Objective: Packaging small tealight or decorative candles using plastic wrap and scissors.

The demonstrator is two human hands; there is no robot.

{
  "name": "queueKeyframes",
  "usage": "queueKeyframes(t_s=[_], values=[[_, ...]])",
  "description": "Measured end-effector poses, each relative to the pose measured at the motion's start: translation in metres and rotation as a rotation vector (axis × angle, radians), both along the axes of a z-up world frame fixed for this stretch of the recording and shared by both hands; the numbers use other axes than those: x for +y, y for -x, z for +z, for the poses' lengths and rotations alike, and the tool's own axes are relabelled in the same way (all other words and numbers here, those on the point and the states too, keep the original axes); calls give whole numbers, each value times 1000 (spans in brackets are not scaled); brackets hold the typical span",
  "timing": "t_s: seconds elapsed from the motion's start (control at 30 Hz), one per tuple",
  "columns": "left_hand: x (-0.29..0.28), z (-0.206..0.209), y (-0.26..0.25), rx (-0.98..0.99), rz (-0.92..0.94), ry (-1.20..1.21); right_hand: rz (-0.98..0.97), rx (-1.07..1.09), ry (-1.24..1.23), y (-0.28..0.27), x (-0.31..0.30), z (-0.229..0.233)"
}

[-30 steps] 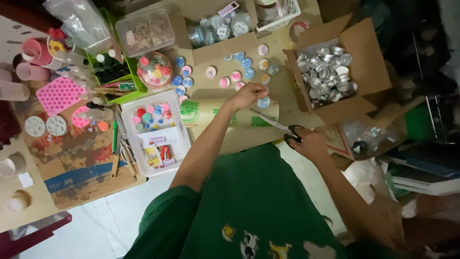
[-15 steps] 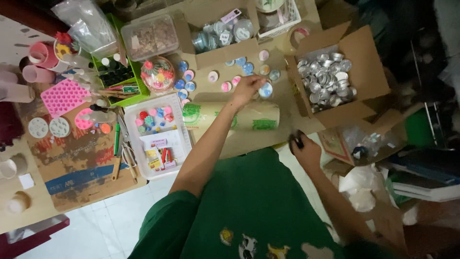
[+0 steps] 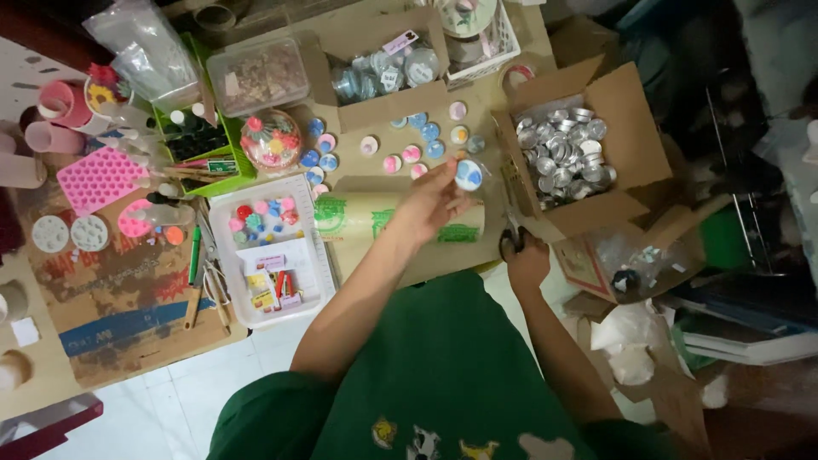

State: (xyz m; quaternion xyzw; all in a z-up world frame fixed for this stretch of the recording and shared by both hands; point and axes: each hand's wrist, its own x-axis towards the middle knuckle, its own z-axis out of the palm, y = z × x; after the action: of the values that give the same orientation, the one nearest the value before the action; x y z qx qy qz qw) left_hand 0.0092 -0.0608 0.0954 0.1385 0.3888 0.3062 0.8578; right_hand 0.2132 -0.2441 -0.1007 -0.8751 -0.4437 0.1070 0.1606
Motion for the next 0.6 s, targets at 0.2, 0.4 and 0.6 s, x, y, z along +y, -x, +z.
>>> queueKeyframes(t_s=[0.2, 0.4, 0.6], values=[[-15, 0, 4, -75, 66, 12, -125, 837, -446, 42, 36, 128], [-27, 29, 3, -35, 115, -10, 48, 1495, -696, 76, 87, 210], [-36, 22, 3, -25, 113, -101, 5, 1580, -741, 81, 89, 211]])
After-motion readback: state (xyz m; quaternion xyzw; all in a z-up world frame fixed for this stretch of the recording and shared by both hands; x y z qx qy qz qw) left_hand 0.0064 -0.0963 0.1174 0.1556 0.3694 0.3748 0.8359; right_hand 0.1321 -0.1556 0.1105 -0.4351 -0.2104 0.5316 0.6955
